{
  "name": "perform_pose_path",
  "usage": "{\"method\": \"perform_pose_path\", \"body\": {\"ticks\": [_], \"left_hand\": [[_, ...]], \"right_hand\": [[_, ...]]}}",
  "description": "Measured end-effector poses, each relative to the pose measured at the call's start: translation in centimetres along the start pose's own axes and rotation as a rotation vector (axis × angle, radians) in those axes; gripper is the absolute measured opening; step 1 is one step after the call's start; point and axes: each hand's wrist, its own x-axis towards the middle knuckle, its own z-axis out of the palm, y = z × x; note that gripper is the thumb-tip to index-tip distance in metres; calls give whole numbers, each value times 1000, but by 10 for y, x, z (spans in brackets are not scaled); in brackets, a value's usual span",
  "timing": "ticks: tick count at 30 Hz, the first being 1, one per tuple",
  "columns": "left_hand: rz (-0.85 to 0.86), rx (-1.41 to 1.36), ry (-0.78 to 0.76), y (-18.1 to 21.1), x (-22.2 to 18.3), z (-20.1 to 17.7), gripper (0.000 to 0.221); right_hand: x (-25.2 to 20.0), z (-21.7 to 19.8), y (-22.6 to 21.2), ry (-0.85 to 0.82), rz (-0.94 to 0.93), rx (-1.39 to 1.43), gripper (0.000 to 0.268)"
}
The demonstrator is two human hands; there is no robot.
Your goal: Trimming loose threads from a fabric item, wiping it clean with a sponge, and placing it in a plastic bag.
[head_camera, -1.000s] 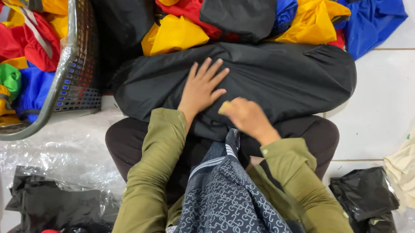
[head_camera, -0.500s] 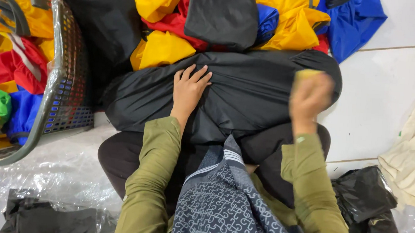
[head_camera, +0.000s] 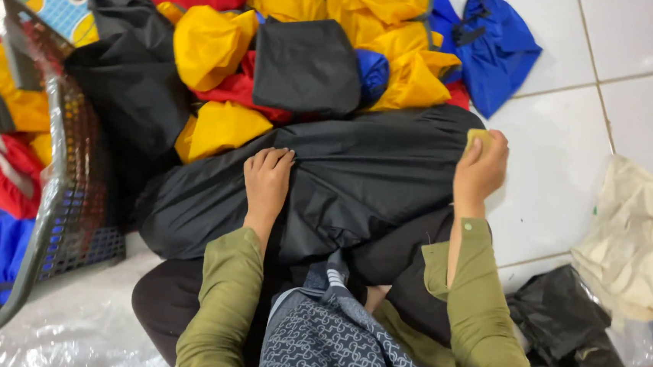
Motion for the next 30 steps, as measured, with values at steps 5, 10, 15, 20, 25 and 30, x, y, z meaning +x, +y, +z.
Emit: {"method": "perform_pose_path", "body": {"ticks": [5,10,15,20,25,30], "left_hand": [[64,-50,-86,23,7,-38,37],[76,-92,-180,18,-15,-90,51],[-447,66,-372,9,-71,-128,92],[-781,31,-357,2,-91,-122,99],[-856,-3,-314,-2,-96,-125,104],[-733,-21,-139,-38,-116,-125,86]], "right_hand": [[-57,-17,-134,8,-337,255,21],[-103,-33,-196,-275,-868,462,16],[-16,-10,-109,-343,-217,-66,28],[9,20,-37,-161,100,-118,48],[29,42,-13,-333,313,-108,30],[27,40,6,-552,265,-71,27]]}}
